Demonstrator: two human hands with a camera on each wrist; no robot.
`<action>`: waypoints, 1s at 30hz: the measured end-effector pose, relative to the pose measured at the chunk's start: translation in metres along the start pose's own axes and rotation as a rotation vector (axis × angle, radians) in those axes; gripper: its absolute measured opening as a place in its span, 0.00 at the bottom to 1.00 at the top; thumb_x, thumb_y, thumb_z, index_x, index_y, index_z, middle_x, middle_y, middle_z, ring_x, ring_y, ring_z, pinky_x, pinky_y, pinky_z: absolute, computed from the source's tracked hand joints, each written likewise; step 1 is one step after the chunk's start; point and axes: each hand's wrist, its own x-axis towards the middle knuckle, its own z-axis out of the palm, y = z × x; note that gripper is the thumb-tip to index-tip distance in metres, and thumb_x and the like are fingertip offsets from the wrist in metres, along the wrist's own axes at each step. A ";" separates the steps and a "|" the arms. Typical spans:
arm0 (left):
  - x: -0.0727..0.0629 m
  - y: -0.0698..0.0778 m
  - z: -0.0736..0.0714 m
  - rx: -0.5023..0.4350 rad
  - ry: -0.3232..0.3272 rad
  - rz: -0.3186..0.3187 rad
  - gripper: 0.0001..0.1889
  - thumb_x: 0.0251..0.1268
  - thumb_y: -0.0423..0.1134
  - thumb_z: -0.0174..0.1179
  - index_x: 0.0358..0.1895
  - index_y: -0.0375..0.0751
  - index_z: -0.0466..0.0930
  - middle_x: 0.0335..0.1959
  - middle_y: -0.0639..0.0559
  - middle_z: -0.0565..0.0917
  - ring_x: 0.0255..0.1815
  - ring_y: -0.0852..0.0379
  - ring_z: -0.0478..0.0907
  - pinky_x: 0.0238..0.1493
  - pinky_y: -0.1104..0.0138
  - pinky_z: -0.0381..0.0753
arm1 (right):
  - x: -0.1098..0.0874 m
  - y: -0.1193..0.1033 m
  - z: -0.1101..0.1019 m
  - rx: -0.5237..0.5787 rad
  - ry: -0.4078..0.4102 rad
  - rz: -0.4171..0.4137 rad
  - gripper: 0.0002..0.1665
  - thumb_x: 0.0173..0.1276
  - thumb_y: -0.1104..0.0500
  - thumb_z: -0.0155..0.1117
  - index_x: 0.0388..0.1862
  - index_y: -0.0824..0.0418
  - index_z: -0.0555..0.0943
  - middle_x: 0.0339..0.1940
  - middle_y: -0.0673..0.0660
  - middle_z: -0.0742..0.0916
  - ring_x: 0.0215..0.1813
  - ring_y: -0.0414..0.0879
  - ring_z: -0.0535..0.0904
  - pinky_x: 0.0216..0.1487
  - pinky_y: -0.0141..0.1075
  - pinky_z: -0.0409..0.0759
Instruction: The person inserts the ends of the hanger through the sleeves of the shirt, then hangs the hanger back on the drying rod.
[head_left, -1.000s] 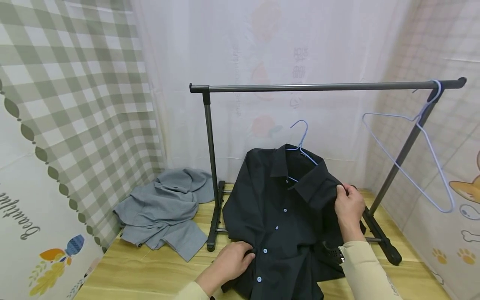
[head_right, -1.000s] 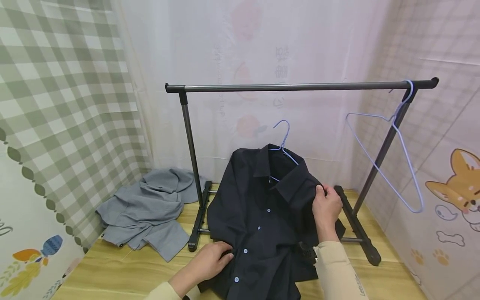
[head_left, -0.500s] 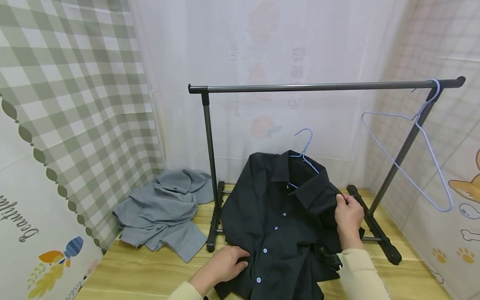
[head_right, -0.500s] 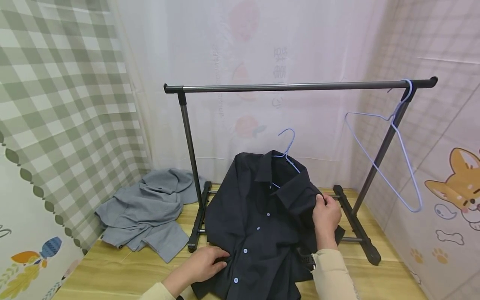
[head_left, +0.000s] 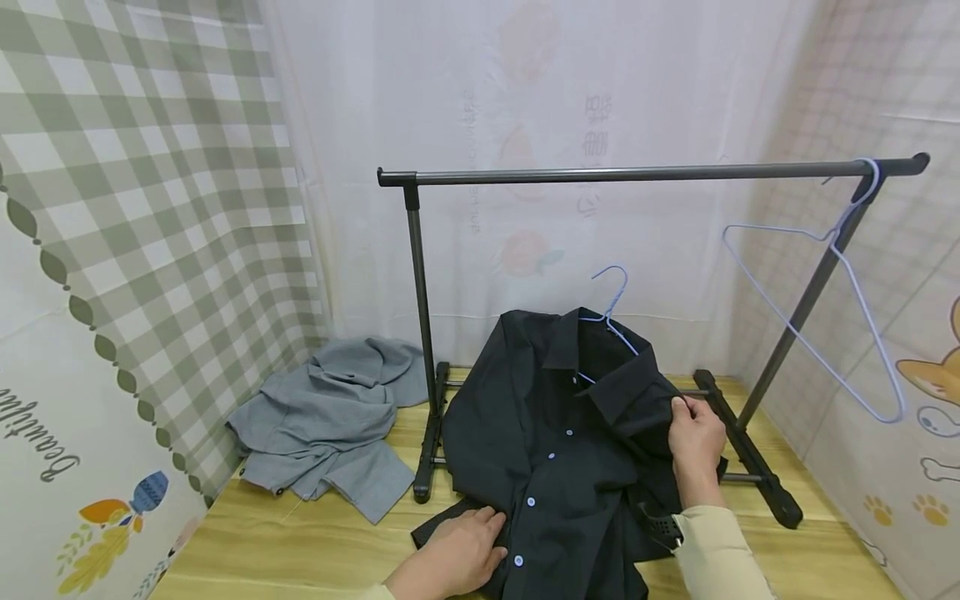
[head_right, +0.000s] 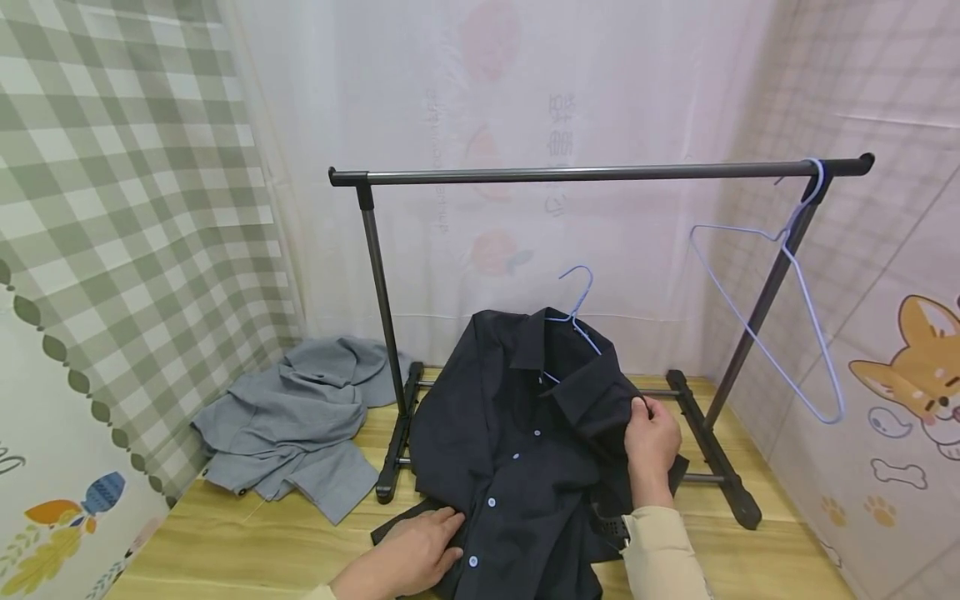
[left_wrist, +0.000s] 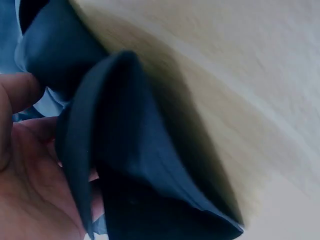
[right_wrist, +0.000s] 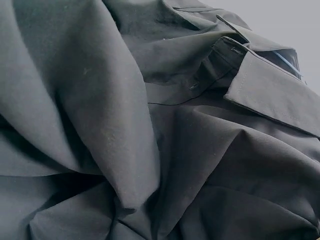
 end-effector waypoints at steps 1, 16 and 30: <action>-0.001 0.001 0.001 0.016 -0.008 0.015 0.23 0.74 0.52 0.56 0.64 0.44 0.77 0.60 0.52 0.78 0.58 0.57 0.77 0.55 0.66 0.77 | 0.000 0.001 0.000 0.000 0.003 -0.006 0.25 0.79 0.52 0.48 0.56 0.72 0.79 0.59 0.72 0.78 0.64 0.69 0.68 0.65 0.59 0.63; 0.002 -0.054 -0.019 -0.277 0.409 -0.077 0.09 0.69 0.45 0.63 0.41 0.46 0.88 0.38 0.55 0.86 0.37 0.57 0.83 0.36 0.61 0.81 | 0.000 0.005 -0.004 0.001 0.029 -0.001 0.24 0.79 0.50 0.49 0.51 0.69 0.81 0.56 0.72 0.79 0.61 0.68 0.71 0.60 0.59 0.65; 0.021 -0.112 -0.036 -0.592 0.622 -0.407 0.22 0.71 0.47 0.61 0.57 0.33 0.81 0.46 0.42 0.85 0.44 0.46 0.83 0.41 0.54 0.82 | -0.001 0.005 -0.004 0.005 0.026 0.018 0.25 0.79 0.49 0.49 0.55 0.68 0.80 0.59 0.70 0.79 0.64 0.67 0.70 0.64 0.58 0.64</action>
